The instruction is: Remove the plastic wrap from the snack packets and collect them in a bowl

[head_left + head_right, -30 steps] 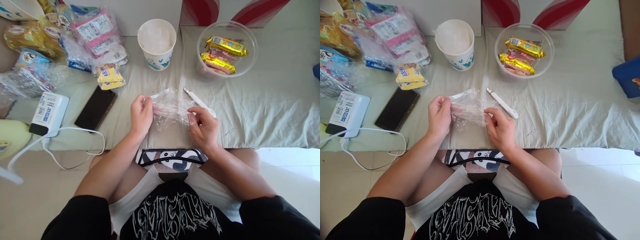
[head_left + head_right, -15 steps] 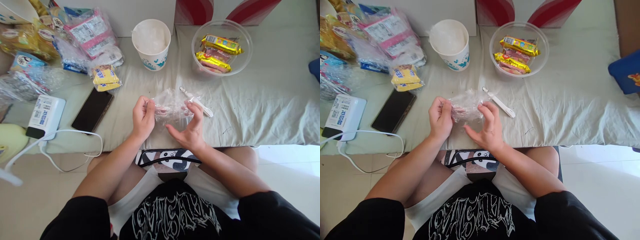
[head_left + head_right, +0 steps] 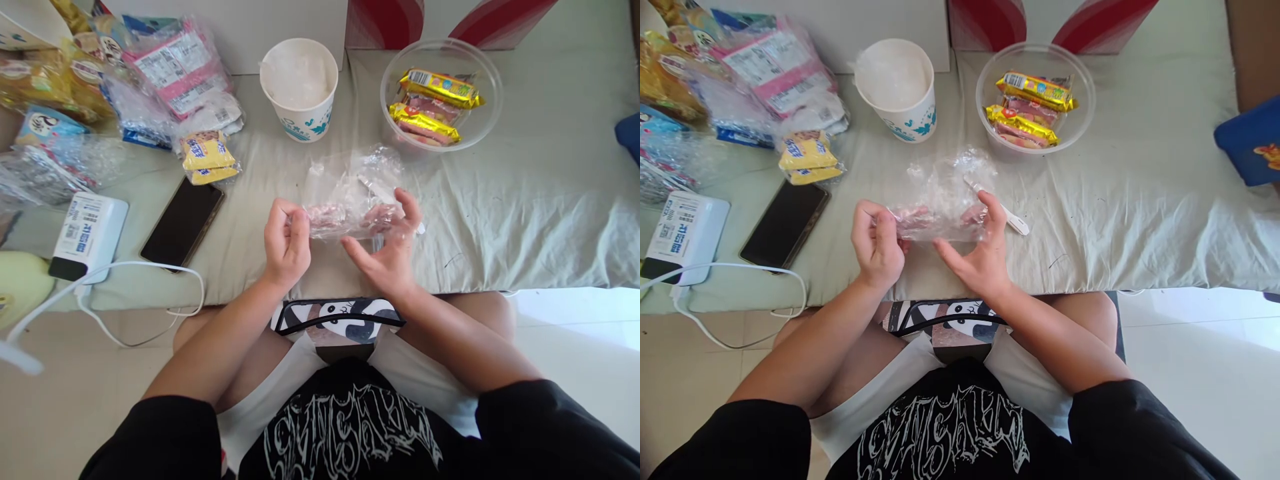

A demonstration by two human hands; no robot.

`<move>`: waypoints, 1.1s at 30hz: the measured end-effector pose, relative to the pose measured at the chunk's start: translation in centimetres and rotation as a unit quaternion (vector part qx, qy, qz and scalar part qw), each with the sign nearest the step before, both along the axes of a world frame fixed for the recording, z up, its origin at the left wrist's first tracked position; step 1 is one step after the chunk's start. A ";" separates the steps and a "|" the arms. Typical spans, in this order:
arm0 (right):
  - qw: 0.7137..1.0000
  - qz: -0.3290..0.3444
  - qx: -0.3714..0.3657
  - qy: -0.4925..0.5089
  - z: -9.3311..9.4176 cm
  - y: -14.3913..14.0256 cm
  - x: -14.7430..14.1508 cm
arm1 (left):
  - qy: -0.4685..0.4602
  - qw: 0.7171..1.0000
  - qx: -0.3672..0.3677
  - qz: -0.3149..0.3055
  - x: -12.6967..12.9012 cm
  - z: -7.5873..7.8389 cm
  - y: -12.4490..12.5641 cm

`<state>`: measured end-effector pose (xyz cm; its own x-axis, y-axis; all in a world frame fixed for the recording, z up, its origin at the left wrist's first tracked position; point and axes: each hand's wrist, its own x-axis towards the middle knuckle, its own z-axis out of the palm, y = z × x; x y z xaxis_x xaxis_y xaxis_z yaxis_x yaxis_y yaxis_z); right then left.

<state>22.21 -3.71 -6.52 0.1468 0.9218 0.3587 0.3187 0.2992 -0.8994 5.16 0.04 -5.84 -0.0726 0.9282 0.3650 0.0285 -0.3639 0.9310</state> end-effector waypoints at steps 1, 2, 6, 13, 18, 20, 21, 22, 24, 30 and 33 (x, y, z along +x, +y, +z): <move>1.000 -0.011 -0.010 0.011 0.1 0.1 0.1 | 0.023 1.000 0.018 -0.010 0.0 0.0 -0.2; 0.999 -0.020 -0.022 0.025 0.2 0.1 0.3 | 0.038 0.999 0.033 -0.016 0.1 0.1 -0.3; 0.995 -0.021 -0.067 0.070 0.5 0.2 1.0 | 0.038 0.997 0.060 -0.003 -0.1 0.0 -0.3; 0.994 0.032 -0.032 0.097 0.1 -0.1 0.2 | 0.070 0.992 0.102 0.013 -0.2 -0.2 0.1; 0.995 -0.003 -0.021 0.097 -0.1 0.1 0.1 | 0.120 0.973 0.195 -0.026 0.1 0.4 -0.2; 0.992 -0.013 -0.044 0.120 -0.1 0.2 0.2 | 0.107 0.976 0.187 -0.029 0.1 0.3 -0.2; 0.990 -0.011 -0.053 0.133 -0.1 0.2 0.3 | 0.094 0.979 0.177 -0.025 0.0 0.2 -0.2; 0.988 -0.008 -0.058 0.146 -0.2 0.2 0.3 | 0.077 0.983 0.165 -0.020 0.0 0.1 -0.1; 0.983 -0.004 -0.067 0.171 -0.3 0.2 0.2 | 0.032 0.991 0.129 -0.005 -0.1 -0.1 -0.1; 0.968 -0.015 -0.101 0.231 -1.1 0.0 -0.1 | -0.132 0.988 -0.059 0.061 -0.4 0.7 0.5; 0.967 -0.011 -0.109 0.228 -1.2 0.3 0.5 | -0.167 0.977 -0.123 0.054 -0.9 1.0 1.4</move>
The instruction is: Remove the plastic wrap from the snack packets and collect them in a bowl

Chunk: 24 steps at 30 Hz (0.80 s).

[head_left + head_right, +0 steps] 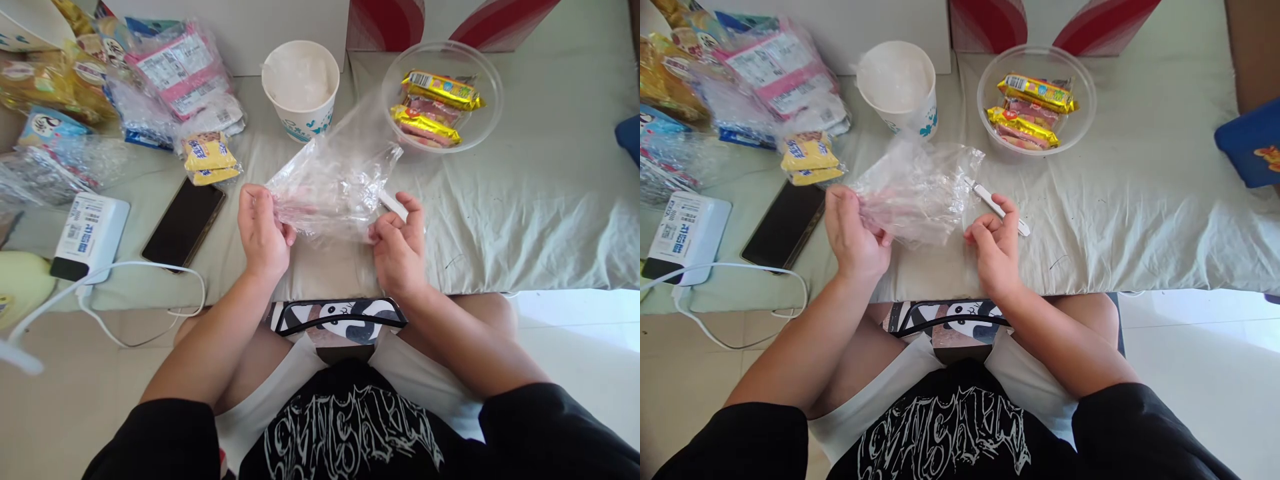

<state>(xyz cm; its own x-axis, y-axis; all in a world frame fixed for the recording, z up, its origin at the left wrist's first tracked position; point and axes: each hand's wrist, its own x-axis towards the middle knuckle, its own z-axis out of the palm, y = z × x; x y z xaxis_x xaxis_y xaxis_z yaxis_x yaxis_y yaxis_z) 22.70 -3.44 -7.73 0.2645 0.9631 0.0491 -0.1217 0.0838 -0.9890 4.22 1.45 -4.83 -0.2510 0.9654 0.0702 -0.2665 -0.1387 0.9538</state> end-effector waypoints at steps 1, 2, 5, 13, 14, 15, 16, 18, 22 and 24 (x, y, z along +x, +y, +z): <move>1.000 0.003 0.003 -0.004 0.0 0.1 0.3 | -0.004 1.000 -0.012 -0.008 -0.2 0.0 0.3; 1.000 0.004 0.007 -0.010 0.1 0.3 0.6 | -0.004 1.000 -0.022 -0.018 -0.5 0.0 0.6; 0.999 0.013 0.021 -0.037 0.3 0.6 1.2 | 0.000 0.998 -0.045 -0.053 -0.9 -0.2 1.1; 0.998 0.052 0.019 -0.010 0.6 0.6 0.8 | 0.016 0.997 -0.011 -0.078 -0.3 -0.7 0.8; 0.999 0.047 0.006 -0.008 0.5 0.7 0.8 | 0.013 0.996 -0.006 -0.088 -0.2 -0.6 0.7; 0.999 0.040 -0.005 -0.008 0.4 0.8 0.8 | 0.009 0.995 -0.005 -0.099 -0.1 -0.6 0.7; 0.999 0.034 -0.014 -0.008 0.2 0.9 0.9 | 0.007 0.994 -0.006 -0.109 -0.1 -0.5 0.7; 0.999 0.023 -0.022 -0.005 -0.2 1.1 1.0 | 0.009 0.993 -0.007 -0.116 -0.1 -0.4 0.6; 1.000 0.007 -0.008 -0.004 -0.9 1.5 1.9 | 0.020 0.994 -0.014 -0.102 -0.3 -0.4 0.8; 1.000 0.006 0.002 -0.001 -0.9 1.9 3.0 | 0.025 0.995 -0.025 -0.096 -0.6 -0.5 1.0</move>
